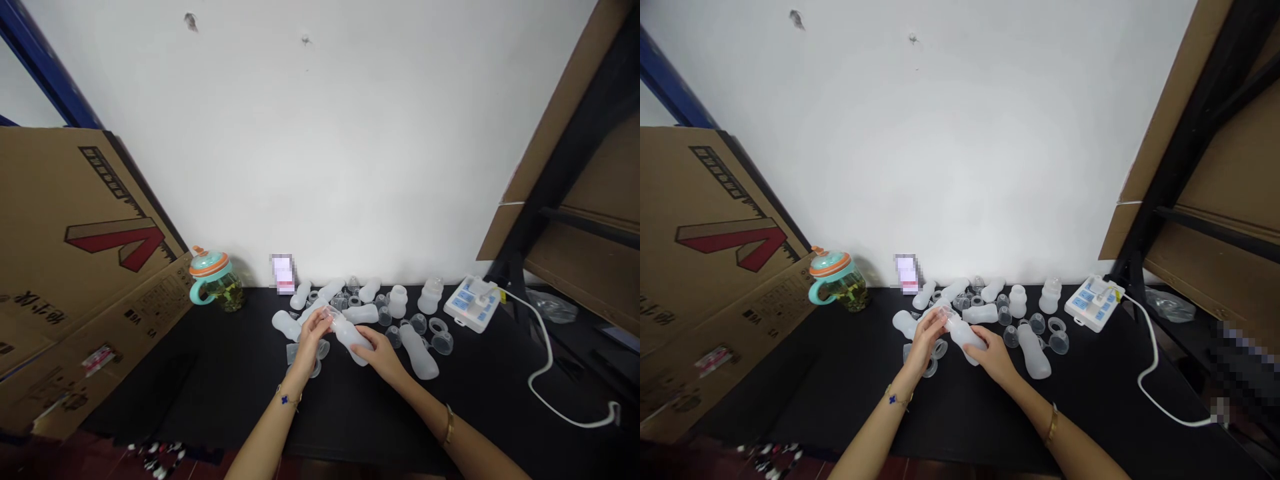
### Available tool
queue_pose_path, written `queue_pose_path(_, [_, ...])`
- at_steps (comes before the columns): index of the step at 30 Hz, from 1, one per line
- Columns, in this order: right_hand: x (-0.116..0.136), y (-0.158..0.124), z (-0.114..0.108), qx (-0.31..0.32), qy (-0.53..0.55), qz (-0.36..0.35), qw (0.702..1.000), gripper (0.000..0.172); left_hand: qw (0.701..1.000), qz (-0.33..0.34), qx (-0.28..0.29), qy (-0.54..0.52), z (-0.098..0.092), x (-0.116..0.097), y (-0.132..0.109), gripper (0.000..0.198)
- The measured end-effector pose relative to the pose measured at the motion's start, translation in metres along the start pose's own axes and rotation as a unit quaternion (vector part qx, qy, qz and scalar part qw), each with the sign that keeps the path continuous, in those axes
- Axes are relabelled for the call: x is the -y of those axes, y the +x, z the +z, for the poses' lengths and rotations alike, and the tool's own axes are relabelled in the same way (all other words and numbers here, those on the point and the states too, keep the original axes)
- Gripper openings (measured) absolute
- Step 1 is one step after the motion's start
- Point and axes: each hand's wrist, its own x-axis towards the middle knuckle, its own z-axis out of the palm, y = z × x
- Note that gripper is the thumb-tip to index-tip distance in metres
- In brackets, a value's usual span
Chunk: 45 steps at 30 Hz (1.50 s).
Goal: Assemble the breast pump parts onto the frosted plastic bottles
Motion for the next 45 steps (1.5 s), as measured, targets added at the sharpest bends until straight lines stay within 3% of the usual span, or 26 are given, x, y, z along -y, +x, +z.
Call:
queue_pose_path(23, [0.001,0.000,0.000,0.010,0.007,-0.004,1.000,0.036,0.999,-0.015,0.023,0.020,-0.005,0.005,0.003,0.040])
queue_pose_path(29, [0.000,0.000,0.000,0.001,0.003,-0.001,1.000,0.036,0.999,0.018,-0.003,0.032,-0.004,0.007,0.000,0.053])
queue_pose_path(35, [-0.002,0.000,0.000,-0.012,0.019,0.003,1.000,0.036,0.991,0.078,-0.010,0.105,-0.003,0.011,-0.001,0.060])
queue_pose_path(41, [-0.005,0.001,-0.001,-0.005,0.050,0.006,0.999,0.035,0.956,0.139,-0.008,0.259,-0.003,0.013,-0.005,0.062])
queue_pose_path(45, [-0.005,0.002,-0.002,0.001,0.055,0.004,0.998,0.034,0.943,0.149,-0.007,0.296,-0.003,0.012,-0.007,0.060])
